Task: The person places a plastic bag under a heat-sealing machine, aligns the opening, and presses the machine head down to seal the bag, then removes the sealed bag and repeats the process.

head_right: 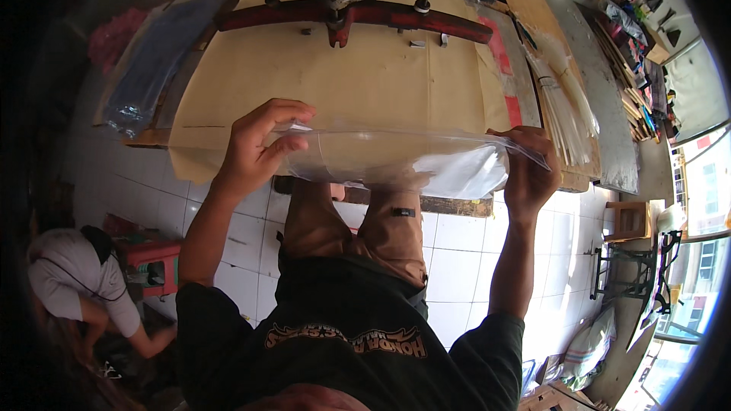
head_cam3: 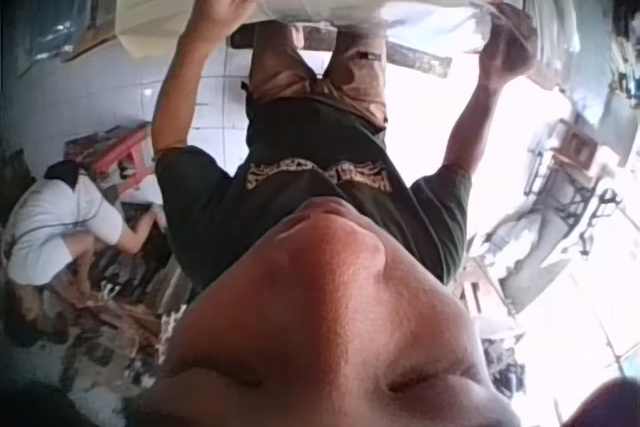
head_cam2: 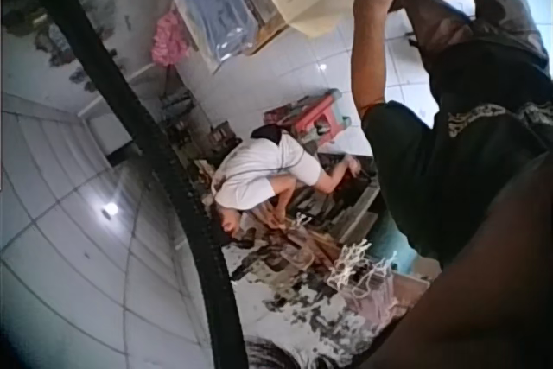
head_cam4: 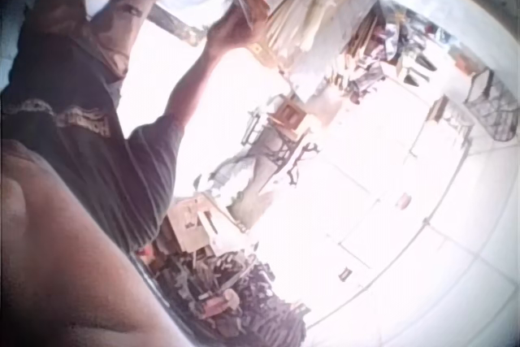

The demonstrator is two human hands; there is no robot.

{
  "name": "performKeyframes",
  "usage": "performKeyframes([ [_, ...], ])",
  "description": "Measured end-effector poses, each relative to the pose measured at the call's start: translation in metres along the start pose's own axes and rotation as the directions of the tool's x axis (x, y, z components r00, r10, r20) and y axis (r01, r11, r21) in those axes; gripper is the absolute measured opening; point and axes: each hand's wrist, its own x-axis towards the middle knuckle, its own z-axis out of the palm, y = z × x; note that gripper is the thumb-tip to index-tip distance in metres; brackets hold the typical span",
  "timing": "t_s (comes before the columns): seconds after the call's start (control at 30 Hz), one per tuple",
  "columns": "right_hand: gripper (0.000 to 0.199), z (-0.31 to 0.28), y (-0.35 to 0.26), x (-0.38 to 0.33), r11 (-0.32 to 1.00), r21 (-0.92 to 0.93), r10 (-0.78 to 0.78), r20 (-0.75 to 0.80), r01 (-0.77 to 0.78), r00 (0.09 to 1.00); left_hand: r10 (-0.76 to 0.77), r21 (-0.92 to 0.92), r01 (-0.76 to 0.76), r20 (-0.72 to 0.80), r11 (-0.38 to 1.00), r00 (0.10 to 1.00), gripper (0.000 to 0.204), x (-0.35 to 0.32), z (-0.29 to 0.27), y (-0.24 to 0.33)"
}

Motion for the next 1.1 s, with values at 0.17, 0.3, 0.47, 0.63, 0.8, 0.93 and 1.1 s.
performKeyframes([
  [0.17, 0.012, -0.008, -0.001, 0.004, 0.998, -0.063, 0.019, -0.015, -0.02, 1.0, -0.011, 0.057, 0.005, 0.101, 0.998, 0.995, 0.042, 0.003, -0.015, 0.022],
  [0.3, 0.013, -0.001, -0.015, 0.004, 0.978, 0.064, 0.2, -0.016, -0.198, 0.98, -0.04, 0.128, 0.022, 0.142, 0.992, 0.989, 0.033, 0.001, -0.022, 0.028],
  [0.47, 0.017, 0.005, -0.029, 0.01, 0.937, 0.096, 0.336, 0.019, -0.336, 0.942, -0.157, -0.035, 0.158, 0.033, 0.987, 0.987, 0.022, -0.002, -0.018, 0.02],
  [0.63, 0.019, 0.012, -0.028, 0.01, 0.87, 0.231, 0.436, 0.059, -0.437, 0.898, -0.309, -0.36, 0.242, -0.142, 0.901, 0.94, 0.018, -0.002, -0.003, 0.01],
  [0.8, 0.027, 0.035, -0.026, 0.008, 0.855, 0.25, 0.444, 0.097, -0.454, 0.891, -0.409, -0.508, 0.227, -0.28, 0.831, 0.869, 0.024, 0.001, 0.01, 0.006],
  [0.93, 0.03, 0.045, -0.025, 0.008, 0.864, 0.246, 0.452, 0.01, -0.44, 0.892, -0.427, -0.336, 0.289, -0.479, 0.896, 0.767, 0.031, 0.007, 0.021, 0.013],
  [1.1, 0.031, 0.053, -0.03, 0.007, 0.898, 0.161, 0.425, -0.08, -0.409, 0.902, -0.267, -0.223, 0.155, -0.667, 0.962, 0.695, 0.037, 0.002, 0.027, -0.003],
])
